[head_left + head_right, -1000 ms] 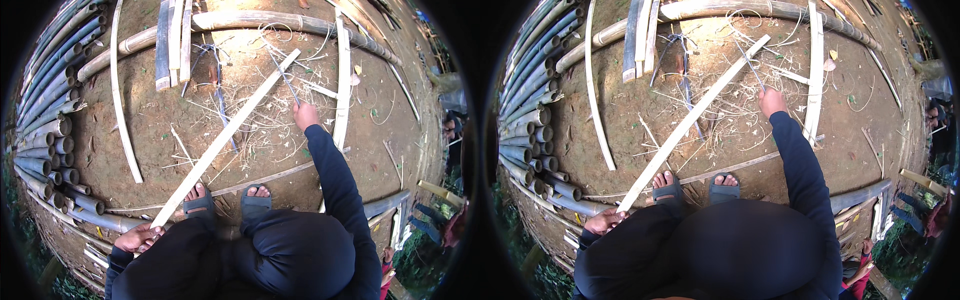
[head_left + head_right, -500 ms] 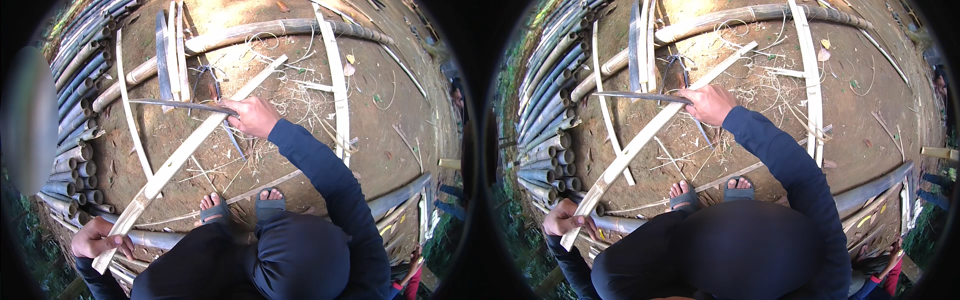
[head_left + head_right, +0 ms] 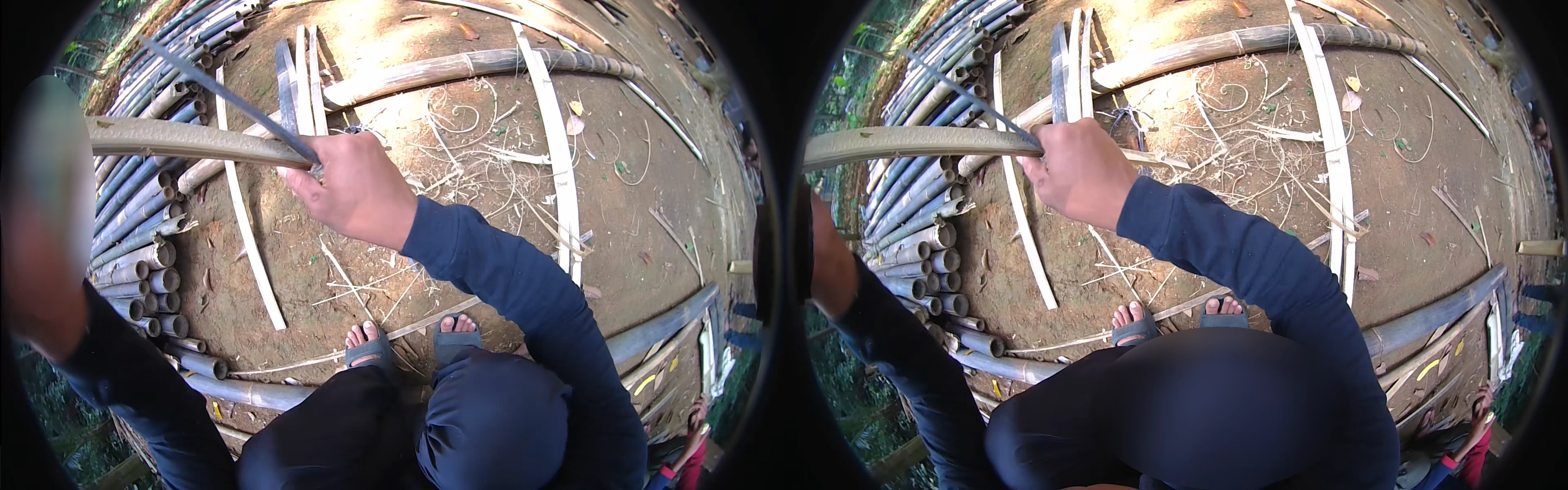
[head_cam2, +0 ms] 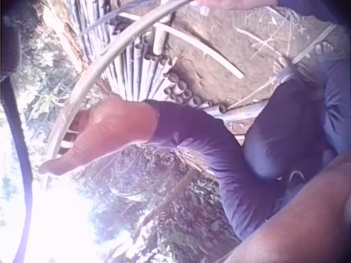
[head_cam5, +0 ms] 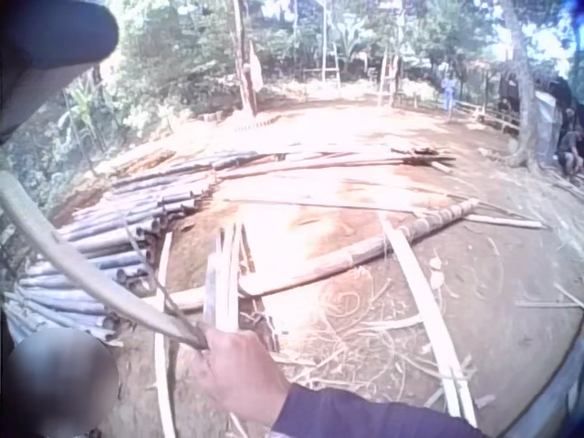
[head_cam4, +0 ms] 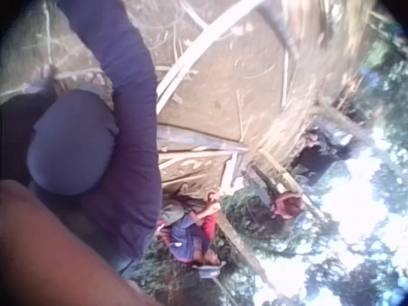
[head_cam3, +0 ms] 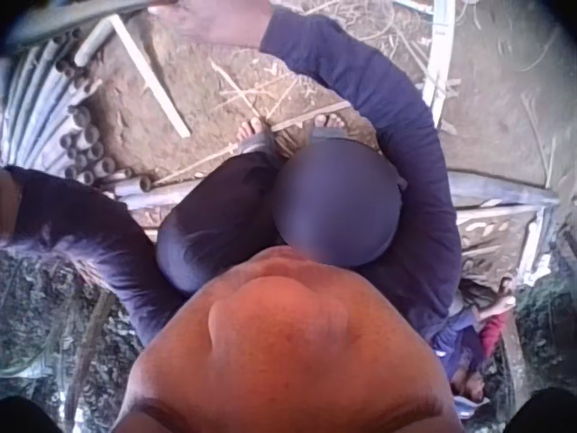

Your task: The person strips layers from a length of bamboo using a knife while sitting on the ground, periodically flipping the bamboo over to work on the other side.

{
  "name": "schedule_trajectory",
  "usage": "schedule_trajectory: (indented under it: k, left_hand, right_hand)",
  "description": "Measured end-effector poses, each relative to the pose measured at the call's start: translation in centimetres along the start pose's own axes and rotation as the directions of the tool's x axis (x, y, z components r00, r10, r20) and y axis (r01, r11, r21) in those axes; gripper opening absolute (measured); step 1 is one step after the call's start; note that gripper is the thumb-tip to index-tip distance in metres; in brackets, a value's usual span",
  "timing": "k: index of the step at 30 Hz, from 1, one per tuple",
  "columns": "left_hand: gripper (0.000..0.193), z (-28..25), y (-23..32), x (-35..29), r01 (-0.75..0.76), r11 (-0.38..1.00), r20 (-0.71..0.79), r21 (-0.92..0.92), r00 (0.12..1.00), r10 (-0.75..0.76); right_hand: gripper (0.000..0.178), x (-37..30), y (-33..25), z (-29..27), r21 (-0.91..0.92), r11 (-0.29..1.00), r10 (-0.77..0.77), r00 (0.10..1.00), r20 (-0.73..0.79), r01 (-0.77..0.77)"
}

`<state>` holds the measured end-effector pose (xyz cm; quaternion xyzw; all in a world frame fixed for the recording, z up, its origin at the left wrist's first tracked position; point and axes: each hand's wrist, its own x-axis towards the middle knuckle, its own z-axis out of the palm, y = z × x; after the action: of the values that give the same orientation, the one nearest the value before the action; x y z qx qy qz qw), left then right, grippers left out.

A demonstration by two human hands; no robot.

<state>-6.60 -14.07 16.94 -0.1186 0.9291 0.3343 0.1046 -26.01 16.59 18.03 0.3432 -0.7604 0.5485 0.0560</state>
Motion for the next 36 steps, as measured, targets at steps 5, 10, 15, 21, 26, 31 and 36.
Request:
schedule_trajectory:
  k: [5,10,15,21,26,31,36]
  left_hand:
    - [0.067,20.6,-4.4,-2.0,0.136,0.926,0.136,0.352,0.972,-0.194]
    - [0.064,34.9,-5.8,-7.2,0.169,0.835,0.168,0.524,0.941,-0.295]
    - [0.061,35.8,-6.9,-7.7,0.191,0.826,0.147,0.530,0.939,-0.312]
    - [0.058,36.1,-7.0,-7.3,0.172,0.831,0.140,0.529,0.948,-0.286]
    - [0.056,35.9,-7.3,-8.2,0.189,0.823,0.136,0.536,0.943,-0.304]
    - [0.054,36.1,-6.9,-8.1,0.212,0.820,0.122,0.532,0.939,-0.322]
    - [0.052,38.2,-6.1,-8.4,0.193,0.821,0.138,0.537,0.940,-0.311]
  right_hand:
    - [0.036,-1.9,1.5,-1.6,0.113,0.990,0.090,0.994,-0.068,-0.081]
    - [0.050,-7.8,2.8,-4.5,0.306,0.907,0.350,0.923,-0.160,-0.291]
    - [0.049,-14.3,3.8,-4.2,0.317,0.922,0.329,0.880,-0.343,-0.221]
    - [0.063,-21.9,14.4,-1.5,-0.278,0.768,0.553,0.816,-0.166,-0.577]
    - [0.066,-13.3,6.2,-5.7,0.151,0.846,0.528,0.843,-0.103,-0.512]
    - [0.073,-13.2,6.2,-4.1,0.324,0.938,0.258,0.867,-0.427,-0.120]
    - [0.065,-19.7,15.6,-1.0,-0.229,0.718,0.642,0.753,-0.146,-0.657]
